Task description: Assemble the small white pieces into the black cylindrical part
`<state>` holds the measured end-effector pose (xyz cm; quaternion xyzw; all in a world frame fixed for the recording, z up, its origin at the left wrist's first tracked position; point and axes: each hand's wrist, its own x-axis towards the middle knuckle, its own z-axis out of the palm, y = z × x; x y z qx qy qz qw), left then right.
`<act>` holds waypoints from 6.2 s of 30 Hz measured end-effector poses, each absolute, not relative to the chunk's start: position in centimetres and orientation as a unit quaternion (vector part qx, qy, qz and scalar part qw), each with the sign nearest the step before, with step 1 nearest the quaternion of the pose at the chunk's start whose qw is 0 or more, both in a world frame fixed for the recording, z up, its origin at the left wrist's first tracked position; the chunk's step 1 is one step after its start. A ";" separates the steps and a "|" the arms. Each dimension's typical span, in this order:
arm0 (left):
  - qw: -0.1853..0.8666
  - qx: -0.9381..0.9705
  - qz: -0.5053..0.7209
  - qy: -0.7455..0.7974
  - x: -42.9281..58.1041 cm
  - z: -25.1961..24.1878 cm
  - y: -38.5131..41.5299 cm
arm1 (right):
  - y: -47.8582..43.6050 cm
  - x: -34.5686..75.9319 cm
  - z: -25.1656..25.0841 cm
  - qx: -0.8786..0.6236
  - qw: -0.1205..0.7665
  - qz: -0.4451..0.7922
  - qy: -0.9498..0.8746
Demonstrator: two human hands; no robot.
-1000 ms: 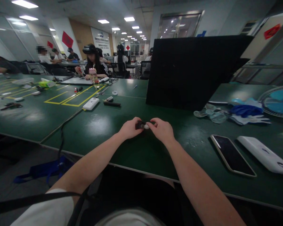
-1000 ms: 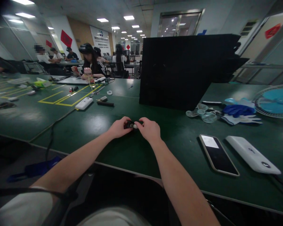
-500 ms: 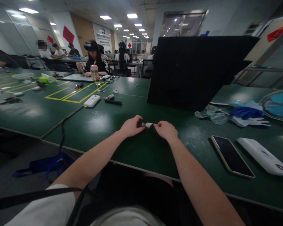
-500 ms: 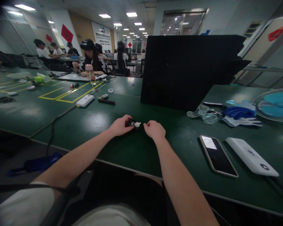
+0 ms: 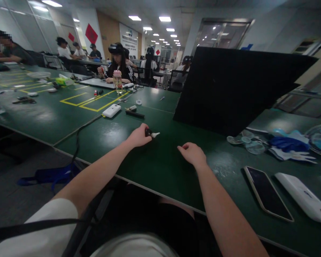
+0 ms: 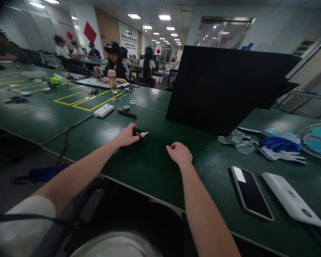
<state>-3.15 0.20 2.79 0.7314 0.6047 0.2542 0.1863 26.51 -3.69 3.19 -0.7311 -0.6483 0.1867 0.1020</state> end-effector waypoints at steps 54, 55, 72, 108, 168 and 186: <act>0.224 0.743 0.440 0.452 6.0 0.8 -0.7 | -4.7 27.6 4.4 -0.607 0.341 0.140 -0.704; 0.207 0.727 0.447 0.478 4.8 0.7 -0.1 | -5.0 27.2 4.6 -0.585 0.290 0.140 -0.744; 0.172 0.805 0.253 0.509 3.4 1.4 -1.2 | -4.5 25.4 3.0 -0.593 0.197 0.116 -0.772; 0.149 0.805 0.267 0.508 3.6 1.3 -1.4 | -5.0 26.1 4.0 -0.622 0.217 0.148 -0.738; 0.266 0.788 0.280 0.480 3.4 0.8 -1.0 | -5.3 24.0 4.4 -0.668 0.228 0.174 -0.687; 0.191 0.768 0.249 0.558 -2.8 1.9 0.7 | -3.2 27.4 2.9 -0.749 0.107 0.217 -0.616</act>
